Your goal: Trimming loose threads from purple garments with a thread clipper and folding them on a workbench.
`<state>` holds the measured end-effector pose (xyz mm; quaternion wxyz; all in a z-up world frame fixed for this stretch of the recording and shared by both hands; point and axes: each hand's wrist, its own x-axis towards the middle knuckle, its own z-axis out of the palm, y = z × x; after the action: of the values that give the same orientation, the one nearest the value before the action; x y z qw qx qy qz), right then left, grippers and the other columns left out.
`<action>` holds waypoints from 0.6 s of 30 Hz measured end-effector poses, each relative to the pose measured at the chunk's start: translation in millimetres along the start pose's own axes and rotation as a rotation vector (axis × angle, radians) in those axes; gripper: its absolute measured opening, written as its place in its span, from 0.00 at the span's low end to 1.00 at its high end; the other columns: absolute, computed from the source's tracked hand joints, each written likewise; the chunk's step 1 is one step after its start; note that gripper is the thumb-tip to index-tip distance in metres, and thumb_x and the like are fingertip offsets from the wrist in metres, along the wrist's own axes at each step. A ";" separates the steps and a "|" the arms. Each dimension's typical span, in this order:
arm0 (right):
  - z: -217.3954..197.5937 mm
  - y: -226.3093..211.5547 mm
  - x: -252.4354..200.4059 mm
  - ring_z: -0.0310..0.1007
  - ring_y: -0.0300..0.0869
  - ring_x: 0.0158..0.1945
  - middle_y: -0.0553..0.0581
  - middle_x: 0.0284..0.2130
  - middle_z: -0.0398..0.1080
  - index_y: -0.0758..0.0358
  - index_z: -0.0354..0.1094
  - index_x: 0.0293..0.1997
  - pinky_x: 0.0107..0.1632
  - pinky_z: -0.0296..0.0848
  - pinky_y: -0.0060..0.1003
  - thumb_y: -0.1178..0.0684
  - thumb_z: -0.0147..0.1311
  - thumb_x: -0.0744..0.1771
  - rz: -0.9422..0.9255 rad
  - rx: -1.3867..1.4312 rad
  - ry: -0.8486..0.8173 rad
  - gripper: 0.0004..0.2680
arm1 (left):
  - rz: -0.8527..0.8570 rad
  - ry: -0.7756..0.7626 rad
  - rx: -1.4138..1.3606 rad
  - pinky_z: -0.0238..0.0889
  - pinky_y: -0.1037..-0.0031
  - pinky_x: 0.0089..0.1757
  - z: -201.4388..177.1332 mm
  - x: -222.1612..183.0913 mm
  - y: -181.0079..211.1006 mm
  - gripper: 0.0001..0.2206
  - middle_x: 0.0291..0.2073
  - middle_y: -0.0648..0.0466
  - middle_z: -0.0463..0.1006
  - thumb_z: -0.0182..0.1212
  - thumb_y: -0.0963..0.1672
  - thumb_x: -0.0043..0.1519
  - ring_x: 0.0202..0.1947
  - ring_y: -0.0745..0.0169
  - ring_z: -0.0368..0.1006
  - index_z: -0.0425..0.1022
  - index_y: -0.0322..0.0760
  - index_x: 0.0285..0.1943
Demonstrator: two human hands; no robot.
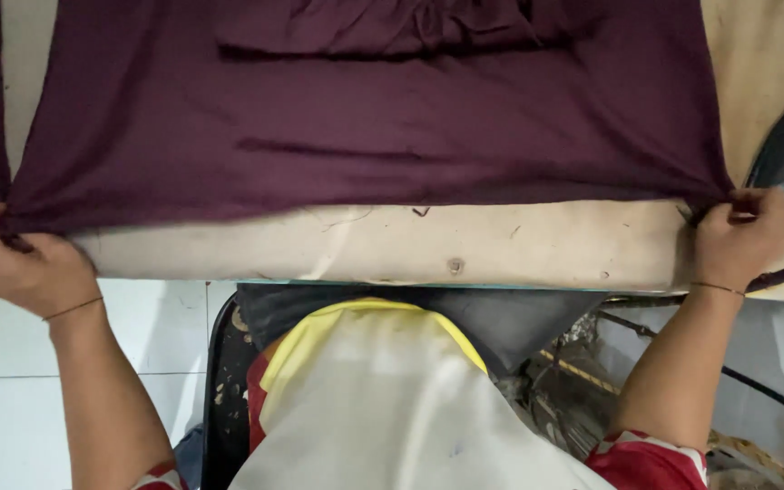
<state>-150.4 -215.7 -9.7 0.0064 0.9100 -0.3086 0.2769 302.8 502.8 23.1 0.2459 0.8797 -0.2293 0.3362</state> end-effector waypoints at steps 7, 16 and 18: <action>1.2 17.6 0.5 0.77 0.45 0.40 0.64 0.38 0.77 0.71 0.80 0.47 0.43 0.75 0.34 0.67 0.48 0.65 0.145 0.211 -0.065 0.12 | 0.026 -0.176 0.044 0.64 0.47 0.49 -14.4 1.9 -6.6 0.22 0.48 0.29 0.76 0.46 0.29 0.52 0.48 0.26 0.71 0.75 0.14 0.55; 7.2 -13.7 41.7 0.73 0.39 0.47 0.56 0.45 0.74 0.70 0.72 0.58 0.47 0.71 0.36 0.47 0.64 0.73 0.532 0.332 -0.228 0.14 | 0.048 -0.261 0.179 0.60 0.44 0.47 14.8 50.6 38.2 0.22 0.53 0.26 0.75 0.60 0.35 0.57 0.50 0.26 0.67 0.76 0.13 0.61; 7.6 -29.3 57.0 0.75 0.49 0.43 0.60 0.42 0.73 0.65 0.70 0.50 0.40 0.73 0.46 0.51 0.68 0.70 0.596 0.125 -0.384 0.11 | -0.096 -0.509 0.499 0.66 0.43 0.34 38.1 55.0 30.8 0.29 0.49 0.31 0.71 0.67 0.44 0.59 0.43 0.29 0.66 0.68 0.26 0.69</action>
<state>-92.6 -225.2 17.5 -0.1885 0.8140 -0.5384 0.1092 340.4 443.6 45.5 -0.0263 0.9780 -0.1526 0.1400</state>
